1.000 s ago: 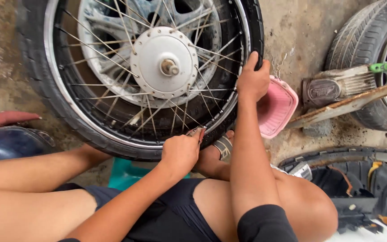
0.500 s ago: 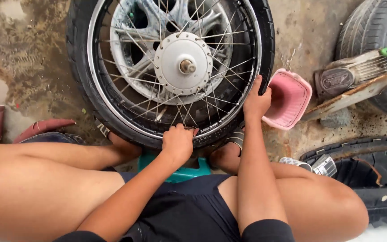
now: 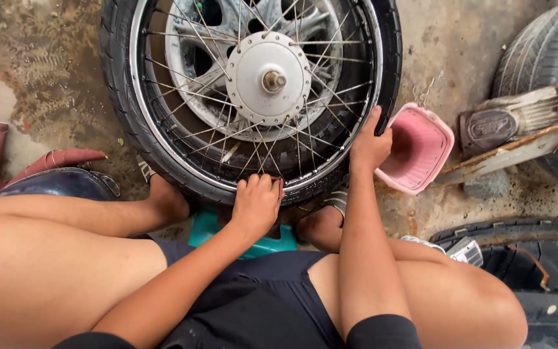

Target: The person scrubs the rim and tire of a motorcycle wheel using a small reddish sponge. They rotate the wheel by hand to access different sections and continue scrubbing the same area repeatedly.

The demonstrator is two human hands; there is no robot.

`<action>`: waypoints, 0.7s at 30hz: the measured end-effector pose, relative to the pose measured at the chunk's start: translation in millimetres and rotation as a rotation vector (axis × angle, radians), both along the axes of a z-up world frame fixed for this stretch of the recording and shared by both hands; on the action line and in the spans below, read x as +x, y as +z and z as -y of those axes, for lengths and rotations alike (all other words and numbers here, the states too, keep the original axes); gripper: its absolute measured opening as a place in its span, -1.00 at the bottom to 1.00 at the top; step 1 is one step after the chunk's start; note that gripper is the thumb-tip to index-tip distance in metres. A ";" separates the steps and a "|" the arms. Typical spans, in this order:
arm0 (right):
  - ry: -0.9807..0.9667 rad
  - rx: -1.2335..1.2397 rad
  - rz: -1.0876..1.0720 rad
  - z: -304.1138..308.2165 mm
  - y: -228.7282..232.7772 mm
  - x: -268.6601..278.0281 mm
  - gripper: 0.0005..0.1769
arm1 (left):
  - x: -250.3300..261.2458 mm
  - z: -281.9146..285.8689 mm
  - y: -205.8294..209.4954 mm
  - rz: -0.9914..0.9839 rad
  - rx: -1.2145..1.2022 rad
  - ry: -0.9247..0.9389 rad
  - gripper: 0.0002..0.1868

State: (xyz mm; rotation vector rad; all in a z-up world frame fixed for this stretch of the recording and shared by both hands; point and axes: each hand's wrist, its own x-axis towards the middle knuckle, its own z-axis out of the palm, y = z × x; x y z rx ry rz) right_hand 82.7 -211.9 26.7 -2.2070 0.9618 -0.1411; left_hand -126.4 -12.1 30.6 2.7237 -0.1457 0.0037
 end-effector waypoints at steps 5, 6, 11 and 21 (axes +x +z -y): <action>-0.007 0.010 -0.014 -7.1 10.0 -3.4 -0.16 | 1.7 15.6 -13.5 -0.036 0.037 0.053 -0.71; -0.015 0.016 0.003 -11.4 16.3 -3.8 -0.15 | 8.0 19.3 -20.7 -0.064 0.060 0.079 -0.72; -0.012 0.019 0.017 -7.1 6.0 -3.9 -0.15 | 10.8 12.2 0.0 -0.034 0.088 0.107 -0.74; 0.004 0.026 0.017 -5.5 9.6 -5.2 -0.19 | 8.1 -1.2 -9.4 -0.009 0.120 0.123 -0.73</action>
